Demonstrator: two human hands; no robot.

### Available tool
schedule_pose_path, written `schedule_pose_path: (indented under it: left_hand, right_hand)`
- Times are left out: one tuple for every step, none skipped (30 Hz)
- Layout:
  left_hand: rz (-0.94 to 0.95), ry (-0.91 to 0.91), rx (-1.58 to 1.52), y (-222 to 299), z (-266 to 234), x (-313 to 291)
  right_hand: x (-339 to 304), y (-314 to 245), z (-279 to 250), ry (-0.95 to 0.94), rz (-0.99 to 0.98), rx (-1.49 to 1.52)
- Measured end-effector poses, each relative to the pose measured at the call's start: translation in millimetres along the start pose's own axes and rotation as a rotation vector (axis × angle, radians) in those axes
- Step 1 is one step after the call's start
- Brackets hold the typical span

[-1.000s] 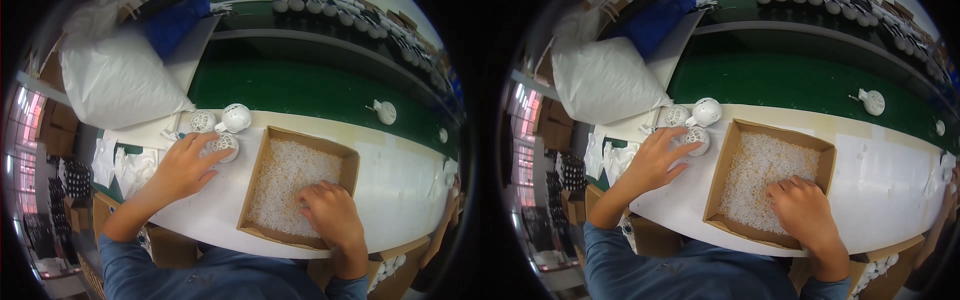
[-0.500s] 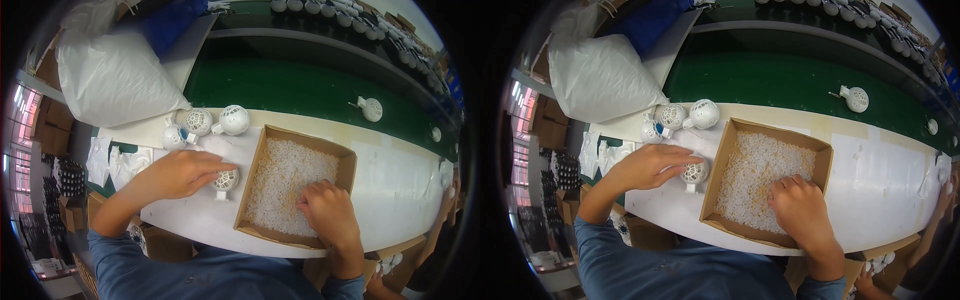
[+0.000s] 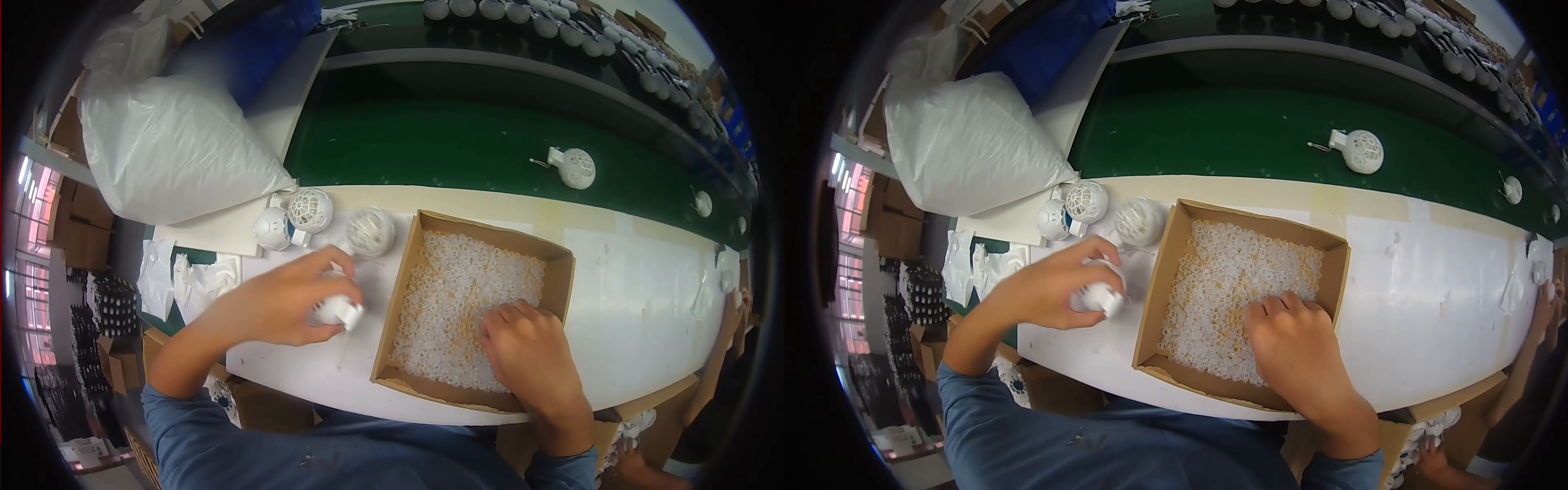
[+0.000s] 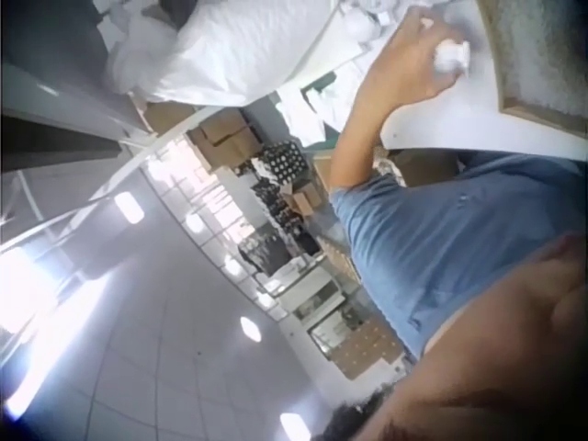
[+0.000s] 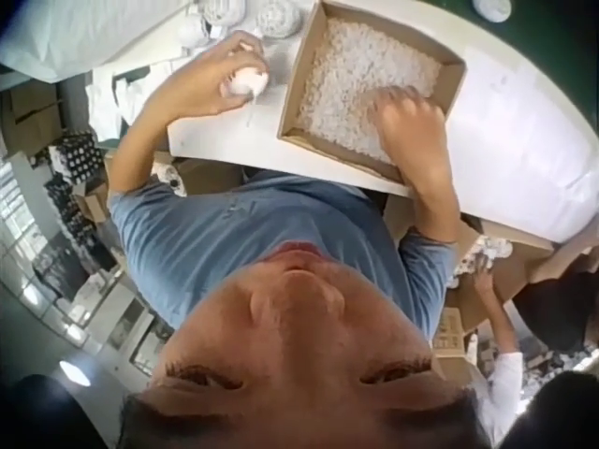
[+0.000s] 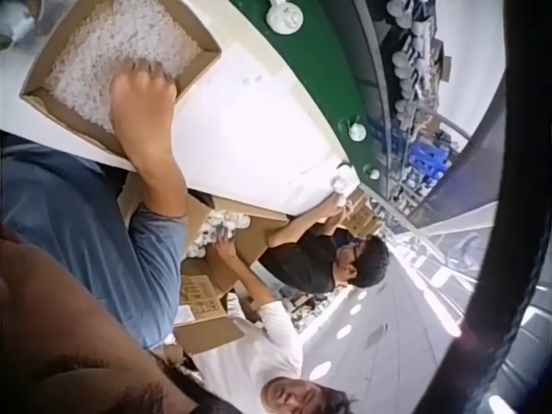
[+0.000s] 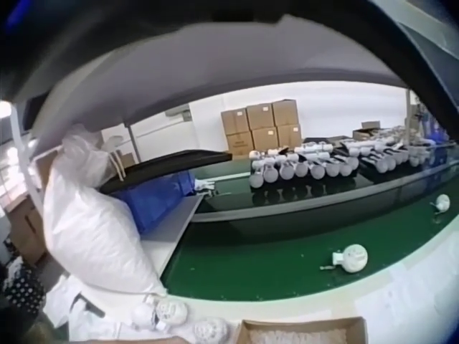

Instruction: Assembling small plastic components by inserting internal parts or wires into a white housing using a thin metal tool.

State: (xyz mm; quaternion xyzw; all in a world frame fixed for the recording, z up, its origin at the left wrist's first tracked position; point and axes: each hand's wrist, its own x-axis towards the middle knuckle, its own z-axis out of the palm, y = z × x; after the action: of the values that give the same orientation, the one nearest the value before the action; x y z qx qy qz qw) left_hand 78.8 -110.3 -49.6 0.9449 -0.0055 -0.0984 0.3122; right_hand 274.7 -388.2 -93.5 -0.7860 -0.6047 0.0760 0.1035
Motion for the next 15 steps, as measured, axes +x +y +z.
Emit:
schedule_pose_path:
  left_hand:
    - [-0.042,0.002,-0.157,0,-8,3]
    - [-0.039,-0.001,-0.155,-1,-11,7]
    - [0.004,0.073,-0.302,-2,-13,12]
    - [0.048,0.147,-0.451,-1,-15,18]
    - [0.091,0.224,-0.599,1,-14,23]
    - [0.097,0.224,-0.597,4,-10,29]
    - [0.106,0.216,-0.761,9,-4,38]
    - [0.116,0.205,-0.925,13,3,47]
    - [0.127,0.19,-1.09,17,8,55]
    - [0.139,0.177,-1.095,21,12,65]
    - [0.186,0.246,-1.03,25,16,75]
    - [0.229,0.314,-0.965,29,20,83]
    - [0.272,0.38,-0.901,32,23,89]
    - [0.282,0.366,-0.91,33,26,94]
    - [0.319,0.414,-0.978,32,30,100]
  right_hand:
    - [0,0,0,0.0,0.012,0.001]
    - [1,0,-2,0.018,-0.012,0.04]
    - [3,1,-3,0.037,-0.035,0.078]
    - [4,0,-5,0.055,-0.057,0.115]
    - [5,0,-8,0.058,-0.056,0.113]
    - [6,0,-11,0.061,-0.071,0.172]
    - [7,0,-15,0.065,-0.085,0.229]
    - [8,1,-17,0.068,-0.098,0.285]
    - [10,2,-18,0.073,-0.092,0.278]
    - [11,6,-17,0.097,-0.115,0.367]
    - [12,10,-16,0.123,-0.137,0.456]
    - [12,12,-17,0.15,-0.157,0.547]
    - [12,12,-21,0.152,-0.139,0.542]
    - [13,10,-26,0.182,-0.083,0.673]
    - [14,9,-31,0.216,-0.028,0.804]
